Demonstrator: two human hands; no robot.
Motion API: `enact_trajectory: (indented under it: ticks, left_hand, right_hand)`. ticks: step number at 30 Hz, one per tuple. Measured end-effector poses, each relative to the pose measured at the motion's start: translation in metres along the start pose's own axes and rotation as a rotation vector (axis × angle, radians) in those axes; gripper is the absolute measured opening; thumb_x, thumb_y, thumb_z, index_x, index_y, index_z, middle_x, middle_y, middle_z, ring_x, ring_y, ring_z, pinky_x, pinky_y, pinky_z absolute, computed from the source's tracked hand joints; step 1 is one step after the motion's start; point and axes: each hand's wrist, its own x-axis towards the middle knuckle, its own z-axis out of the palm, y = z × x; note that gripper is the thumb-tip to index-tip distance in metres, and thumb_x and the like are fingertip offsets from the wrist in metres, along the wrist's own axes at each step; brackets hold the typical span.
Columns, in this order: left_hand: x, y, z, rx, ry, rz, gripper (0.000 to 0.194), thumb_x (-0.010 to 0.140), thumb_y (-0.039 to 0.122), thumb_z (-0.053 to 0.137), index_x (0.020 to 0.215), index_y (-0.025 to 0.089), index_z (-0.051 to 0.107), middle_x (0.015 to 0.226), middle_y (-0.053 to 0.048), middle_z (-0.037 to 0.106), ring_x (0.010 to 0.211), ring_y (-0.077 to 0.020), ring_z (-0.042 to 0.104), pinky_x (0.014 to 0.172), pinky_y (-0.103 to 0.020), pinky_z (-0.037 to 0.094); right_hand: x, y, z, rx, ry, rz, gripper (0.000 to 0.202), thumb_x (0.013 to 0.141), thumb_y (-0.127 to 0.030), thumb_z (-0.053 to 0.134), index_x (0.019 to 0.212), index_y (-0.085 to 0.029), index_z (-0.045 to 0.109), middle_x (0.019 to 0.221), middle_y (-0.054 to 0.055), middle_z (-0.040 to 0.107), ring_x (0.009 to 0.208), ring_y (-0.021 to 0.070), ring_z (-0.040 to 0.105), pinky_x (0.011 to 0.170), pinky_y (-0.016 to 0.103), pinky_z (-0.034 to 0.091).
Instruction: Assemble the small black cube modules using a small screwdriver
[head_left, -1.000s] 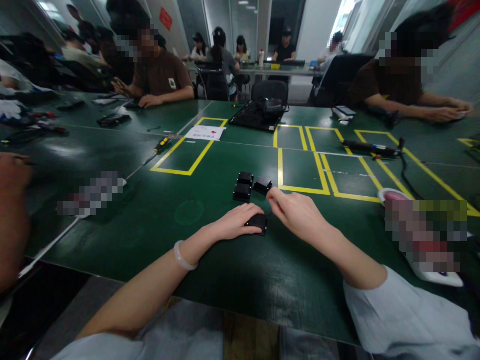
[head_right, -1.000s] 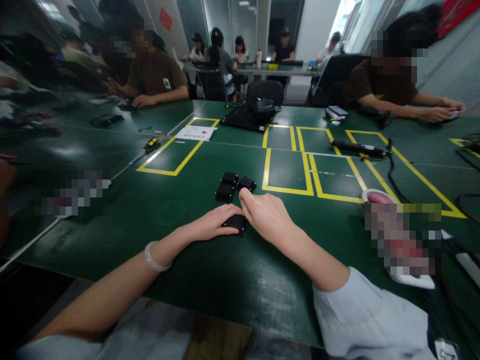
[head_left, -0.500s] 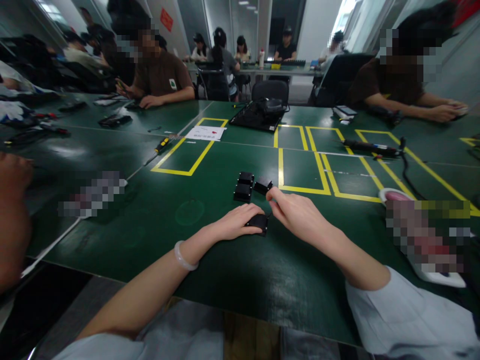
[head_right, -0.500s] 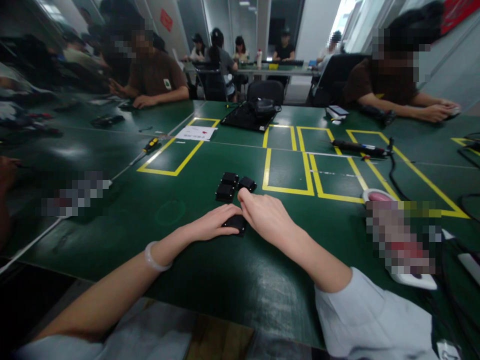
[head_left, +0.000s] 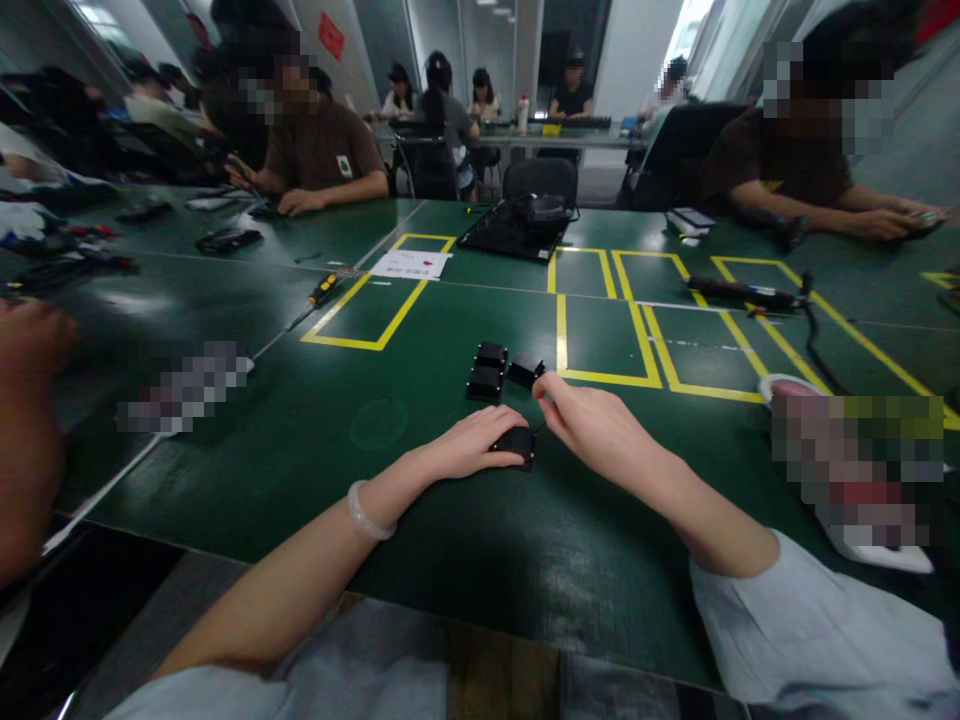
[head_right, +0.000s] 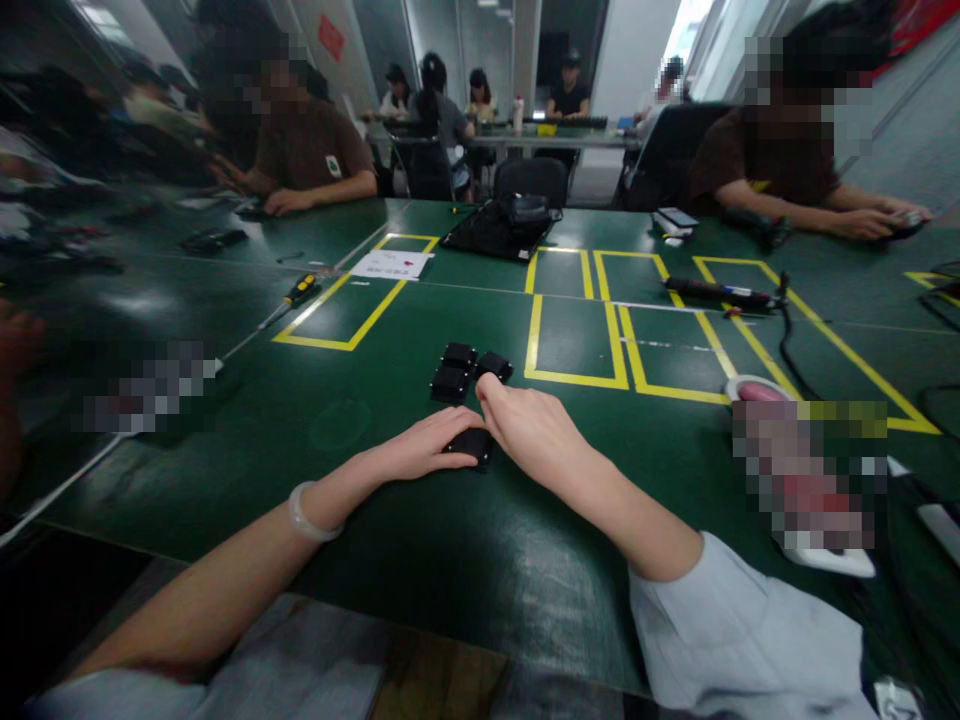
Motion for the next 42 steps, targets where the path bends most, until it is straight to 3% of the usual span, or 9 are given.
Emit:
enact_trajectory:
  ticks: [8, 18, 24, 36, 42]
  left_hand:
    - [-0.0006, -0.0022, 0.0014, 0.024, -0.006, 0.007, 0.046, 0.094, 0.050, 0.054, 0.130, 0.022, 0.048, 0.122, -0.010, 0.057, 0.112, -0.0261, 0.054, 0.098, -0.038, 0.042]
    - [-0.0002, -0.0002, -0.0006, 0.024, -0.014, 0.010, 0.042, 0.094, 0.051, 0.052, 0.124, 0.021, 0.050, 0.121, -0.009, 0.056, 0.110, -0.0253, 0.054, 0.097, -0.036, 0.042]
    - [0.0003, 0.0007, -0.0003, 0.033, -0.016, 0.000, 0.046, 0.094, 0.050, 0.054, 0.129, 0.021, 0.048, 0.121, -0.010, 0.056, 0.111, -0.0260, 0.054, 0.098, -0.038, 0.042]
    - [0.0004, 0.0015, -0.0010, 0.009, -0.011, -0.008, 0.042, 0.094, 0.050, 0.054, 0.124, 0.022, 0.051, 0.121, -0.009, 0.057, 0.111, -0.0257, 0.054, 0.097, -0.038, 0.043]
    - [0.0001, 0.0006, -0.0005, -0.005, -0.008, -0.008, 0.045, 0.093, 0.050, 0.055, 0.129, 0.022, 0.050, 0.122, -0.010, 0.057, 0.112, -0.0260, 0.054, 0.099, -0.038, 0.042]
  right_hand:
    - [0.0001, 0.0014, 0.0021, -0.104, 0.022, 0.025, 0.031, 0.101, -0.037, 0.031, 0.104, -0.018, 0.054, 0.076, 0.006, 0.068, 0.063, 0.0176, 0.060, 0.055, 0.026, 0.024]
    - [-0.0005, 0.0006, 0.0006, -0.020, 0.039, 0.014, 0.022, 0.097, -0.023, 0.035, 0.108, -0.017, 0.051, 0.081, 0.004, 0.068, 0.064, 0.0159, 0.059, 0.055, 0.026, 0.027]
    - [-0.0003, 0.0004, 0.0008, -0.097, 0.023, 0.024, 0.029, 0.101, -0.037, 0.033, 0.104, -0.017, 0.054, 0.075, 0.004, 0.067, 0.063, 0.0173, 0.059, 0.054, 0.026, 0.024]
    - [-0.0007, 0.0009, 0.0019, -0.076, 0.030, 0.018, 0.024, 0.099, -0.028, 0.033, 0.109, -0.018, 0.052, 0.079, 0.005, 0.069, 0.063, 0.0167, 0.060, 0.054, 0.026, 0.023]
    - [-0.0006, 0.0019, 0.0013, -0.068, 0.031, 0.017, 0.027, 0.100, -0.035, 0.032, 0.106, -0.018, 0.052, 0.079, 0.005, 0.068, 0.065, 0.0171, 0.060, 0.055, 0.025, 0.024]
